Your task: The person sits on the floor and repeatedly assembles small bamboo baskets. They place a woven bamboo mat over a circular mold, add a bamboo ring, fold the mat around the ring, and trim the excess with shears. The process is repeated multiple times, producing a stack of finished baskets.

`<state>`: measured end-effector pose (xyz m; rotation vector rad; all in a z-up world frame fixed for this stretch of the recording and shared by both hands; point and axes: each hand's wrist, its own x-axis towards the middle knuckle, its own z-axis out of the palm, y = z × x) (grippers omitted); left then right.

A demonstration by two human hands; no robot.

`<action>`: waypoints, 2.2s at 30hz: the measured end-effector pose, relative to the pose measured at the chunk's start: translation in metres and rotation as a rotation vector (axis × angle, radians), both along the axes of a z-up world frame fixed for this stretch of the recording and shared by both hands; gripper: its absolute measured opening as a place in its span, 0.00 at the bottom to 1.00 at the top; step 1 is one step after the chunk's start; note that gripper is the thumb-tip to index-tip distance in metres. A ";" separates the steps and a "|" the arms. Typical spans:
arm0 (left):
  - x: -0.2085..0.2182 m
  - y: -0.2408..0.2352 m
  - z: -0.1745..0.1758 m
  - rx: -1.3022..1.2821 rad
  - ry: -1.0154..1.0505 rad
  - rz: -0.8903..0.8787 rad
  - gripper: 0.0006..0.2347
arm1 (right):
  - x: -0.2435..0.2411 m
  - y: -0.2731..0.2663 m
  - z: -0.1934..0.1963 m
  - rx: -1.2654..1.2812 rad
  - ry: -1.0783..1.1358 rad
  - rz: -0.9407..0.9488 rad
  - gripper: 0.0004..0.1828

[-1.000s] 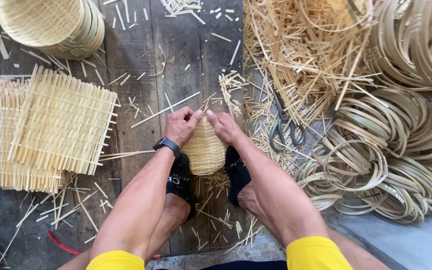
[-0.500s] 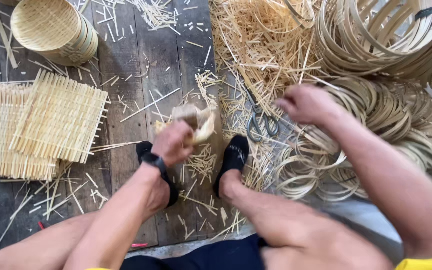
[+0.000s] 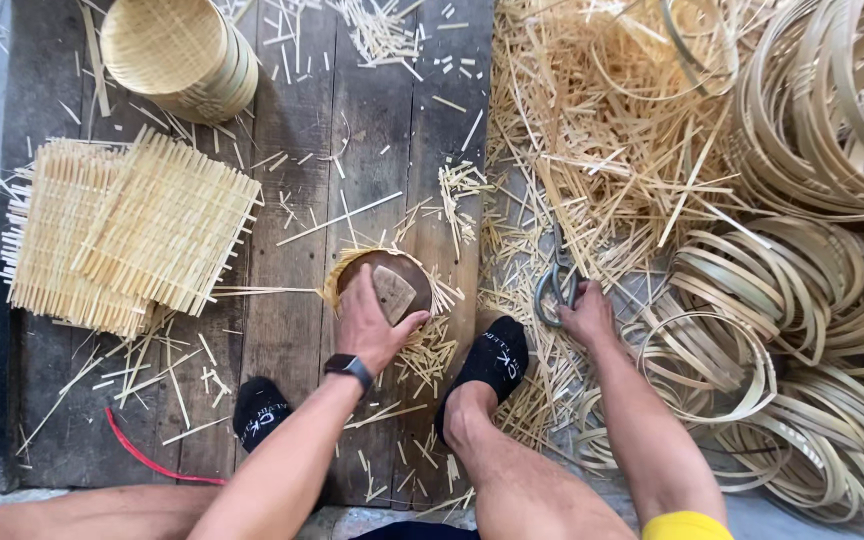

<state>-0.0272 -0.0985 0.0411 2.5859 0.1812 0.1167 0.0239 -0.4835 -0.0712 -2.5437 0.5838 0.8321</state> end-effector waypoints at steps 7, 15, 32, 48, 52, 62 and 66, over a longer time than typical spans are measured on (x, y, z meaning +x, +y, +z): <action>0.026 0.003 -0.004 -0.022 -0.007 -0.147 0.44 | -0.008 -0.001 0.052 0.354 0.247 -0.212 0.24; 0.051 0.009 -0.017 -0.032 0.043 -0.331 0.43 | -0.043 0.081 0.130 0.700 0.010 -0.363 0.22; 0.046 0.010 -0.014 -0.026 0.106 -0.252 0.47 | -0.011 0.125 0.136 0.376 -0.171 0.053 0.27; 0.034 -0.033 0.008 -0.047 0.183 -0.121 0.40 | 0.007 0.082 0.065 -0.217 -0.408 0.686 0.13; 0.036 -0.045 0.010 -0.194 0.136 -0.095 0.37 | 0.021 0.090 0.058 -0.272 -0.585 0.735 0.26; 0.053 -0.025 0.006 -0.167 0.197 -0.322 0.34 | 0.028 0.072 0.055 -0.200 -0.587 0.728 0.22; 0.055 -0.016 0.004 -0.246 0.271 -0.471 0.34 | 0.031 0.092 0.045 -0.257 -0.495 0.766 0.22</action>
